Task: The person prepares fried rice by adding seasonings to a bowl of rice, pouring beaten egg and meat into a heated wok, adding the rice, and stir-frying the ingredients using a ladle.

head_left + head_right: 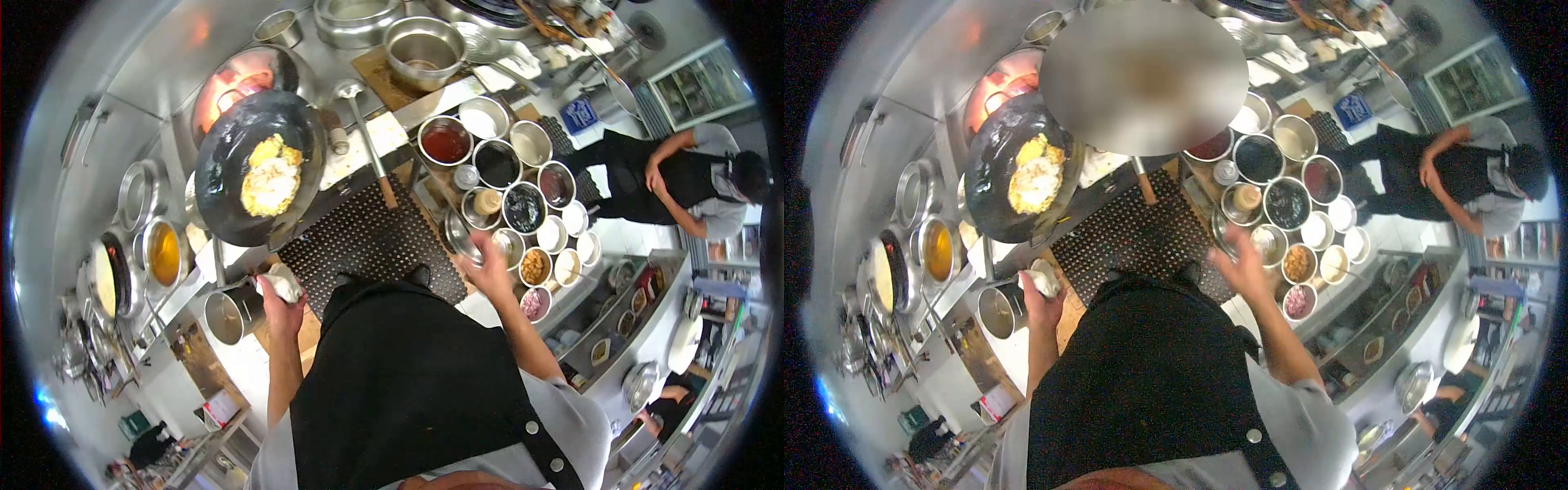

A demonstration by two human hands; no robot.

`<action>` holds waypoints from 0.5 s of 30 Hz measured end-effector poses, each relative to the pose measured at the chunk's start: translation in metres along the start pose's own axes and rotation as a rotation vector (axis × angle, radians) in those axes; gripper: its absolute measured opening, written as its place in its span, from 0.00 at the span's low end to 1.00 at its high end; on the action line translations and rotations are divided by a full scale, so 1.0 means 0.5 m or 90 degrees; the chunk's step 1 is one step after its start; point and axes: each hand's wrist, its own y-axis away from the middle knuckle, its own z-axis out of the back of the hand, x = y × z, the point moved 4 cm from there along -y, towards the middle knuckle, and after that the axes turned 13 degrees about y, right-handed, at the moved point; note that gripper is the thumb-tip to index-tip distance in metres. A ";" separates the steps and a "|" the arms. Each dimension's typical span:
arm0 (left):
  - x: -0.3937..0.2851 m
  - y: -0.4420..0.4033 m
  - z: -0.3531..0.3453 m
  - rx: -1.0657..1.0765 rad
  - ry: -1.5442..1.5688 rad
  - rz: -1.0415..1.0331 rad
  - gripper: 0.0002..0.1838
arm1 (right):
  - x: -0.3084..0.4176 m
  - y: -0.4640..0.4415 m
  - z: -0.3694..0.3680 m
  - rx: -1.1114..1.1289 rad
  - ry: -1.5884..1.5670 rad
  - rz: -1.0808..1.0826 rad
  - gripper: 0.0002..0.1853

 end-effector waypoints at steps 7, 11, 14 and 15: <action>-0.015 -0.073 -0.073 0.001 0.065 0.014 0.36 | -0.108 -0.021 -0.198 0.450 0.572 -0.054 0.24; -0.005 -0.154 -0.075 -0.059 0.070 0.059 0.26 | 0.008 -0.261 -0.300 0.075 -0.033 -0.010 0.32; -0.003 -0.202 -0.093 -0.098 0.090 0.050 0.07 | 0.149 -0.371 -0.356 -0.143 0.093 0.172 0.35; -0.007 -0.205 -0.096 -0.095 0.106 0.045 0.06 | 0.142 -0.417 -0.388 -0.038 0.047 0.082 0.27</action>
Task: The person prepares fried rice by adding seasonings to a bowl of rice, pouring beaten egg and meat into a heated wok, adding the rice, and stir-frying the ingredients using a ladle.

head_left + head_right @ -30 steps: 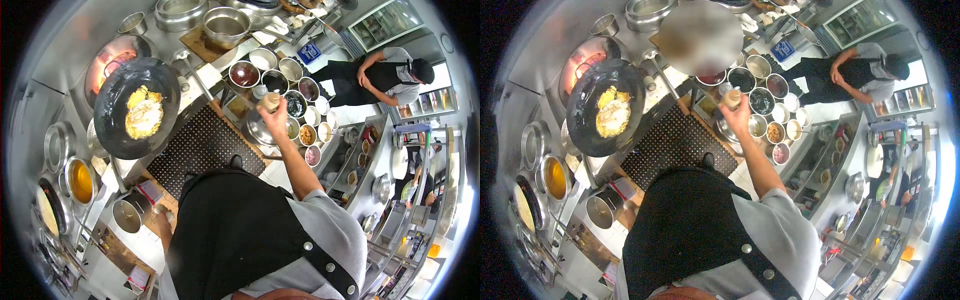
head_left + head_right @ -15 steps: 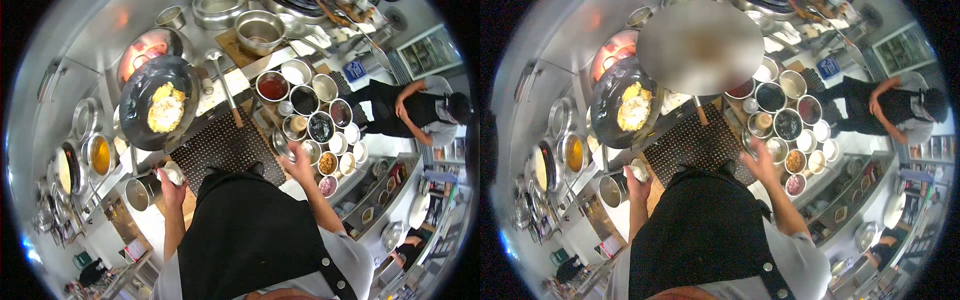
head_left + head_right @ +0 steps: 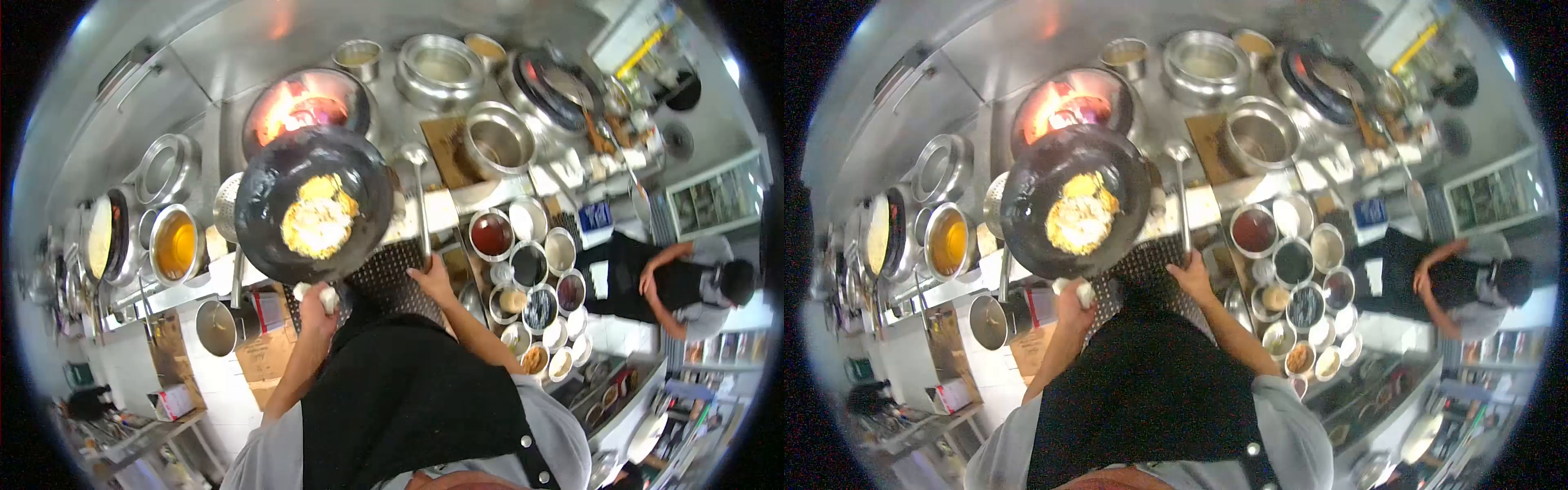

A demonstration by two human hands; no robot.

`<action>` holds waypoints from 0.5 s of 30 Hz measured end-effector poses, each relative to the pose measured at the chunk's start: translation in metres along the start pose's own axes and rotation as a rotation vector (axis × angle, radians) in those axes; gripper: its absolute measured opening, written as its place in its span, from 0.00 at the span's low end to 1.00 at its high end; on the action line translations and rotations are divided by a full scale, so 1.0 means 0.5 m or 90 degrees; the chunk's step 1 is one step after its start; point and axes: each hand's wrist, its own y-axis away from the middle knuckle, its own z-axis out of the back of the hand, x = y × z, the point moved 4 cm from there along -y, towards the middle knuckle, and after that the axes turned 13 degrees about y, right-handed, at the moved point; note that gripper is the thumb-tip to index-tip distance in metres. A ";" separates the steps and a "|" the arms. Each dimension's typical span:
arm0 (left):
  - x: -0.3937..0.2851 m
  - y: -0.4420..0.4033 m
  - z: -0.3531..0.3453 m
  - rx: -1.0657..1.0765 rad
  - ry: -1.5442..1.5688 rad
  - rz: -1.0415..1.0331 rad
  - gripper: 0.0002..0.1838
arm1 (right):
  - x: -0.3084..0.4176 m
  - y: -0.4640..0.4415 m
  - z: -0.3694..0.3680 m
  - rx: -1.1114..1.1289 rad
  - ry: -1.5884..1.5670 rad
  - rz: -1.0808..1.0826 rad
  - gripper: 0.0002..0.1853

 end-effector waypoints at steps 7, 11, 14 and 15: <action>-0.226 -0.014 -0.119 -0.020 0.070 -0.065 0.03 | 0.140 -0.092 0.053 0.120 -0.205 -0.070 0.10; -0.338 -0.201 -0.226 0.122 -0.001 -0.117 0.05 | 0.374 -0.112 0.196 0.313 -0.331 -0.024 0.29; -0.374 -0.322 -0.278 0.127 -0.041 -0.106 0.08 | 0.594 -0.152 0.248 0.377 -0.490 0.066 0.33; -0.385 -0.339 -0.295 0.131 -0.033 -0.108 0.08 | 0.644 -0.186 0.246 0.445 -0.558 0.115 0.33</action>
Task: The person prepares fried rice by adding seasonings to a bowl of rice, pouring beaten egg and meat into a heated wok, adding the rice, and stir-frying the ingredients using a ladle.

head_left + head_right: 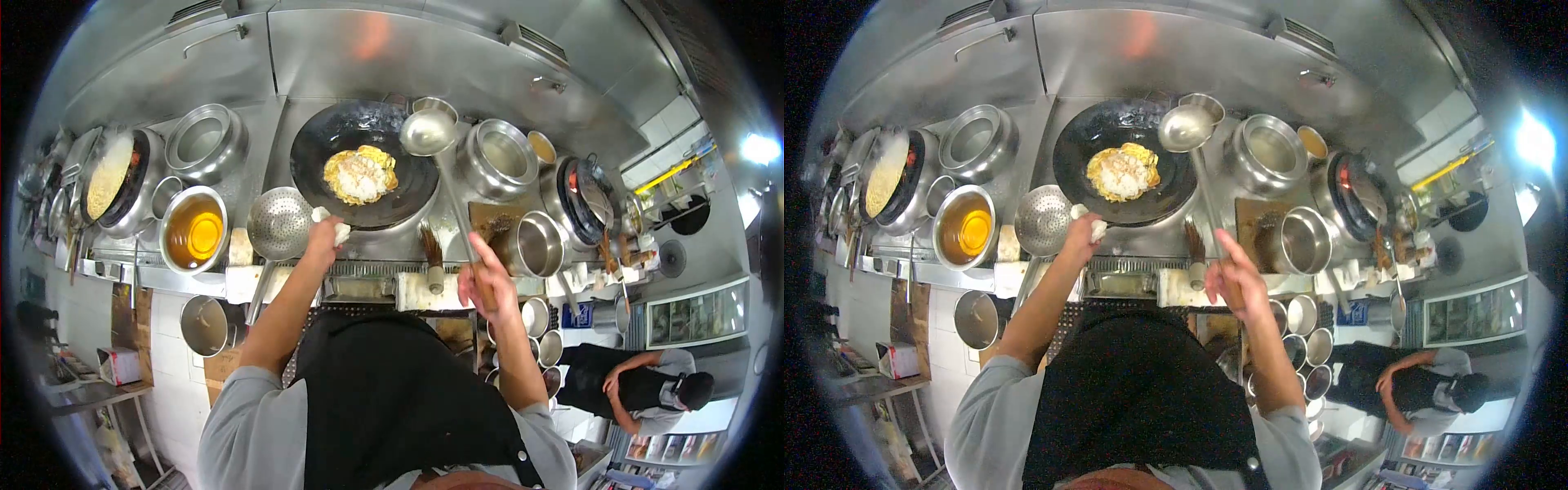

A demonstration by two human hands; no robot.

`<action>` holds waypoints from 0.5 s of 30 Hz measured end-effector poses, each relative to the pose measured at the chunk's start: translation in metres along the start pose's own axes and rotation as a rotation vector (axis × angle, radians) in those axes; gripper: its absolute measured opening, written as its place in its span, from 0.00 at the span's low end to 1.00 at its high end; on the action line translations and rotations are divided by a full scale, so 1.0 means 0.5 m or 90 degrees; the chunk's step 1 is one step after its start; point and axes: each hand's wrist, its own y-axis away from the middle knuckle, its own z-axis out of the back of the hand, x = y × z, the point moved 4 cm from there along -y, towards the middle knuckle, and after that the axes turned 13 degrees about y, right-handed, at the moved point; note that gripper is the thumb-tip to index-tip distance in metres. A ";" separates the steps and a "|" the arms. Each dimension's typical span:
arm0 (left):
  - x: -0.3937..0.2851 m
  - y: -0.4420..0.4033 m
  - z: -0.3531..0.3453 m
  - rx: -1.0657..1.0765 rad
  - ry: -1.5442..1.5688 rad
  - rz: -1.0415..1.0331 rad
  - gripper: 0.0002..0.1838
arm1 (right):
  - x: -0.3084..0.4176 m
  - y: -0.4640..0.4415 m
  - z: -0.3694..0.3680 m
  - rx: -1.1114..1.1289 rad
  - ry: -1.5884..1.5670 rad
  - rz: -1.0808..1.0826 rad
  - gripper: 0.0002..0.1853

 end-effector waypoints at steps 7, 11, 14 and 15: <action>-0.016 -0.040 -0.029 -0.061 -0.083 -0.016 0.12 | 0.097 -0.402 -0.009 0.289 -0.038 0.145 0.32; 0.012 -0.054 -0.019 -0.027 -0.088 -0.027 0.15 | 0.196 -0.516 0.010 -0.135 0.753 0.142 0.16; -0.003 -0.025 -0.028 -0.029 -0.085 -0.014 0.20 | 0.222 -0.640 0.008 -0.227 0.064 0.259 0.20; -0.010 -0.006 -0.031 -0.041 -0.064 0.012 0.25 | 0.248 -0.645 0.009 -0.254 0.050 0.309 0.23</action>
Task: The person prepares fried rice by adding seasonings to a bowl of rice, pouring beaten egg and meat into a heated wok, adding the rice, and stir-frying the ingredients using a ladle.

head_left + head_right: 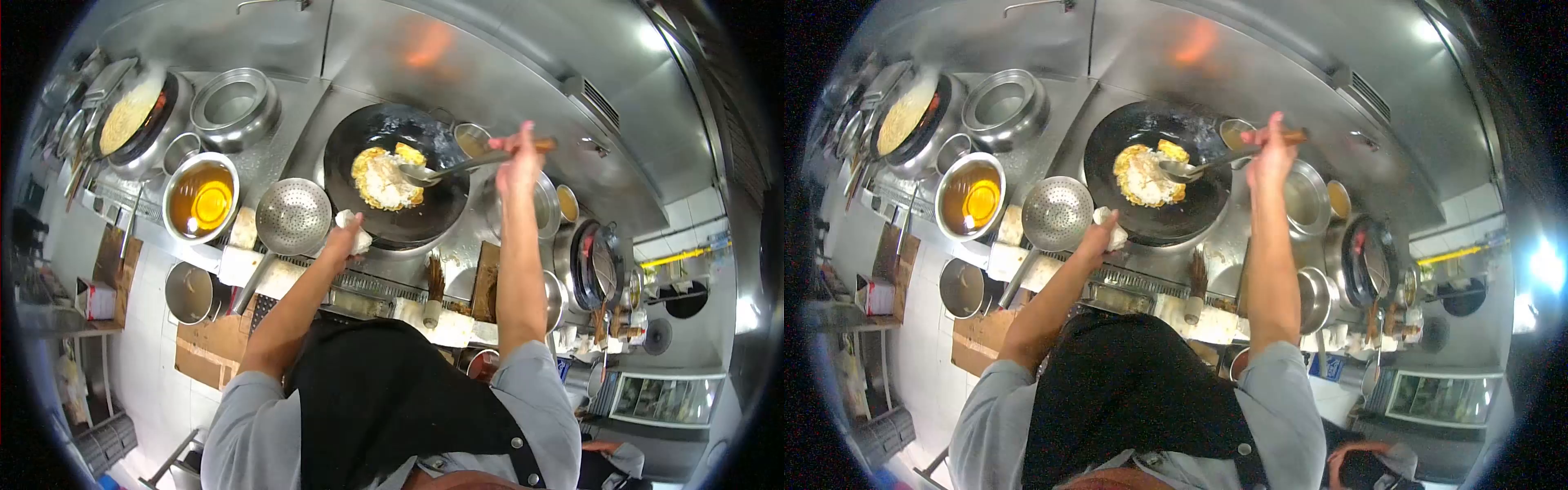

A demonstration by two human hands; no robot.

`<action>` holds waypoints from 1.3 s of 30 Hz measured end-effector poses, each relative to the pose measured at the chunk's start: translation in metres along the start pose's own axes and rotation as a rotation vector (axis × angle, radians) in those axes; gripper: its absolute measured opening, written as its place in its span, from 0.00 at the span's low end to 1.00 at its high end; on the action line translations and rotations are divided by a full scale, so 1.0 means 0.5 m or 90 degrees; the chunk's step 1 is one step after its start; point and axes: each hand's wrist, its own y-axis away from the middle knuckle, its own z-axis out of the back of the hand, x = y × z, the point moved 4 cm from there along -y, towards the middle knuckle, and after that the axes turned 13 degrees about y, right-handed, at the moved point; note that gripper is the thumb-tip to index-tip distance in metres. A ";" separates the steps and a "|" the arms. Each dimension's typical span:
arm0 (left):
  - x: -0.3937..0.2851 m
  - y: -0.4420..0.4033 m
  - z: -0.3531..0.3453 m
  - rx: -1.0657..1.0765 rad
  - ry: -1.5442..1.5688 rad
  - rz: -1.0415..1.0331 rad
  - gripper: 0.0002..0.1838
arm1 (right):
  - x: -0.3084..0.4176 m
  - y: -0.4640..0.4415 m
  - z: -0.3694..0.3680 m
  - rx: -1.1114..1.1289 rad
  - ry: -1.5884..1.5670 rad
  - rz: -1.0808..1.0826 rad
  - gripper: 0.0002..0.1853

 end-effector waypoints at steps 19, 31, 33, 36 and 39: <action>0.063 0.263 0.339 -0.027 0.079 -0.050 0.17 | 0.045 0.188 -0.192 0.158 0.114 0.124 0.19; 0.007 0.158 0.230 0.051 -0.009 -0.032 0.13 | -0.074 0.228 -0.200 0.243 0.082 0.144 0.15; 0.009 0.143 0.190 0.092 0.001 -0.150 0.16 | -0.034 0.209 -0.188 0.269 0.137 0.112 0.16; 0.011 0.145 0.152 0.117 0.044 -0.073 0.14 | 0.061 0.225 -0.114 0.226 0.010 0.132 0.15; -0.007 0.146 0.100 0.086 0.067 0.073 0.17 | -0.026 0.233 -0.099 0.266 0.309 0.168 0.17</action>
